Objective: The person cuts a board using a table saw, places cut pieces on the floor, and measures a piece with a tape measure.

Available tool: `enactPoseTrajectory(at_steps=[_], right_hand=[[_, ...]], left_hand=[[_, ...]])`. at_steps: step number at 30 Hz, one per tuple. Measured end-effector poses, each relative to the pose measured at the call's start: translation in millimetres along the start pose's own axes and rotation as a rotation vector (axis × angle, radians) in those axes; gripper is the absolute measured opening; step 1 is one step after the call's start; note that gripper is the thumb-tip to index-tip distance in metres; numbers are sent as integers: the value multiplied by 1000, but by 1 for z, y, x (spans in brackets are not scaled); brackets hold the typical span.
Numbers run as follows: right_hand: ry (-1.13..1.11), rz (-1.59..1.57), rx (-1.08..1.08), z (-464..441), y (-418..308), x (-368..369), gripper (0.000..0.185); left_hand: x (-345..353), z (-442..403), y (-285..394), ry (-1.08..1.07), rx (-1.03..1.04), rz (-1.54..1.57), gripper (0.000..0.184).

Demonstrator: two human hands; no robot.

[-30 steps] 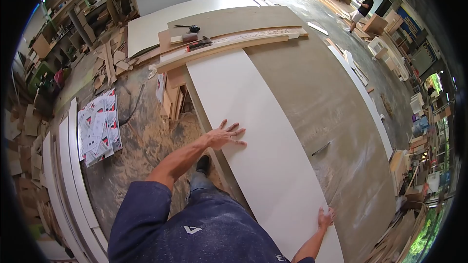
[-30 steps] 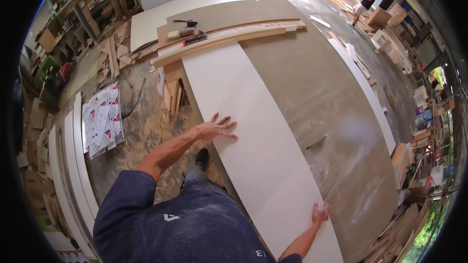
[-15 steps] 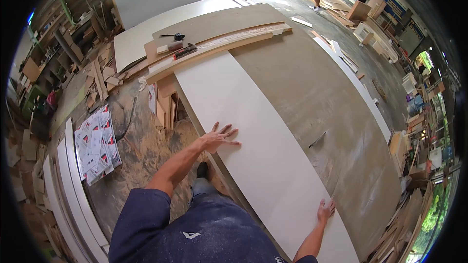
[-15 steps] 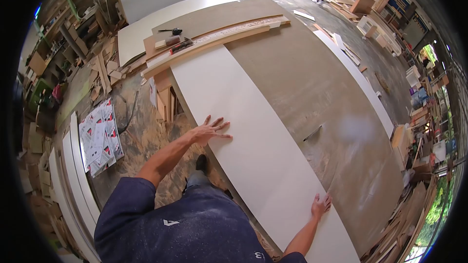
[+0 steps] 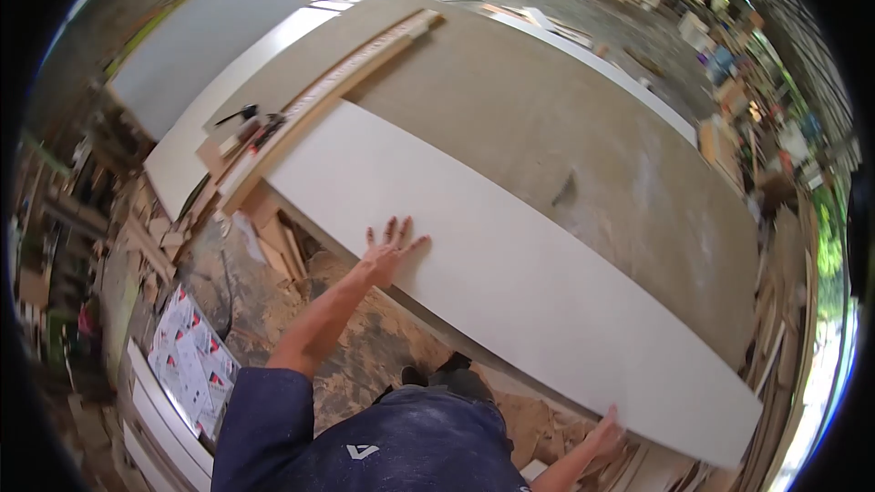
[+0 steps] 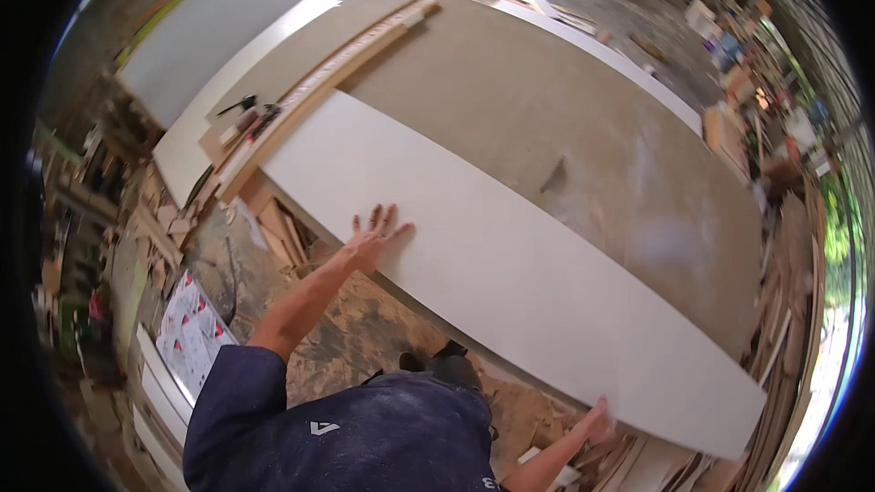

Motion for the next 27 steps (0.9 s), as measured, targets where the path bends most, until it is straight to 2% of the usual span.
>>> enactPoseTrajectory(at_steps=[2, 4, 6, 8, 10, 13, 14, 16, 17, 27], right_hand=[[-15, -98, 45, 0, 1, -10, 74], [-34, -175, 81, 2, -2, -18, 66], [-53, -253, 62, 8, -2, -21, 61], [-89, -309, -49, -5, 6, -6, 61], [63, -249, -191, -43, 33, 25, 57], [159, -213, -303, -43, 38, 29, 50], [153, -207, -303, -43, 40, 30, 50], [71, -54, -161, -20, 16, 11, 53], [69, -51, -155, -36, 33, 25, 53], [52, -13, -59, -33, 14, 20, 56]], left_hand=[[-13, 2, 2, -72, -116, 24, 133], [-18, -1, 5, -102, -109, 47, 133], [-4, -1, -6, -26, -68, -11, 134], [-2, 3, -8, -4, -112, -6, 134], [-8, 2, -7, -20, -62, -35, 133], [-11, 3, -6, -18, -75, -60, 132], [-8, 3, -5, -9, -68, -76, 132], [-12, 5, -3, -30, -72, -64, 132], [-14, 4, -3, -42, -72, -53, 132], [-6, -1, -5, -53, -80, -53, 134]])
Point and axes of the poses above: each hand's wrist, its own z-axis away from the middle knuckle, its own x-axis out of the palm, y = z × x, the point moved 3 cm from there along -z, towards the middle knuckle, and after that the axes turned 4 degrees about -y, right-handed, at the moved point
